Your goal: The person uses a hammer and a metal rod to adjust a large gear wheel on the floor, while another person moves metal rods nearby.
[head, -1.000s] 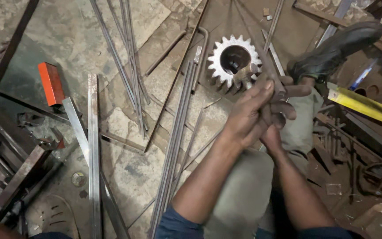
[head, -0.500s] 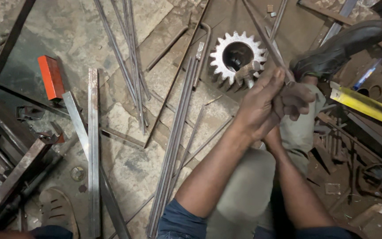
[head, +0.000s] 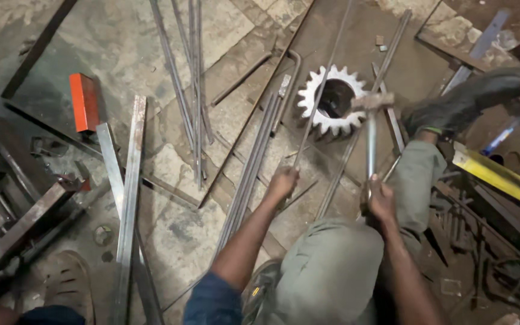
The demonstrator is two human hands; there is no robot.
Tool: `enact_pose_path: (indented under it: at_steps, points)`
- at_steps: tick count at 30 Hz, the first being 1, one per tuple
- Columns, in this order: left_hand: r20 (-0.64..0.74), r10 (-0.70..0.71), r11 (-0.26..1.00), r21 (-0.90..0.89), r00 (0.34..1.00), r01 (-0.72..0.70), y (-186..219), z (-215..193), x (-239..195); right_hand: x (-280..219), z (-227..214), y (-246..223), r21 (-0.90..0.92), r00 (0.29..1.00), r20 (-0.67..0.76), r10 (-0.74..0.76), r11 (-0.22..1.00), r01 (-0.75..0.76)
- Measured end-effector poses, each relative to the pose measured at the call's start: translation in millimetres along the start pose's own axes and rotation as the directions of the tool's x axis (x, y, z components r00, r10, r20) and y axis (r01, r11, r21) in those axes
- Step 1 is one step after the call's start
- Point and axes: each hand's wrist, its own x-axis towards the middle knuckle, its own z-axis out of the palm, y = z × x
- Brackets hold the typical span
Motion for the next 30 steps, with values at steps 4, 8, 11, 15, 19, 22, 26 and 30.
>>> enact_pose_path:
  at_steps: [4,8,11,15,19,22,26,30]
  points:
    - [-0.277,0.344,0.917,0.304,0.897,-0.258,15,24,50,-17,10,-60,-0.086,0.879,-0.105,-0.466,0.884,0.459]
    - [-0.317,0.224,0.915,0.393,0.921,-0.088,40,30,48,-4,27,-100,0.062,0.944,-0.066,-0.324,0.943,0.328]
    - [-0.352,0.15,0.939,0.343,0.924,-0.021,54,27,38,17,44,-91,-0.287,0.868,-0.031,-0.496,0.836,0.468]
    - [-0.323,0.115,0.937,0.348,0.939,0.005,53,28,30,17,46,-45,-0.312,0.899,-0.06,-0.434,0.863,0.396]
    - [-0.34,0.262,0.92,0.371,0.903,-0.127,41,24,18,9,25,9,-0.257,0.93,-0.045,-0.366,0.903,0.343]
    - [-0.392,0.177,0.951,0.305,0.903,-0.054,28,11,-10,9,20,23,-0.126,0.997,-0.042,-0.063,0.99,0.057]
    - [-0.494,0.087,0.972,0.233,0.865,0.035,-6,-8,-41,6,7,17,0.011,0.997,0.063,-0.04,0.999,0.04]
    - [-0.62,0.013,0.945,0.264,0.784,0.193,-35,-68,-44,6,-13,15,0.1,0.997,-0.005,0.076,0.992,-0.075]
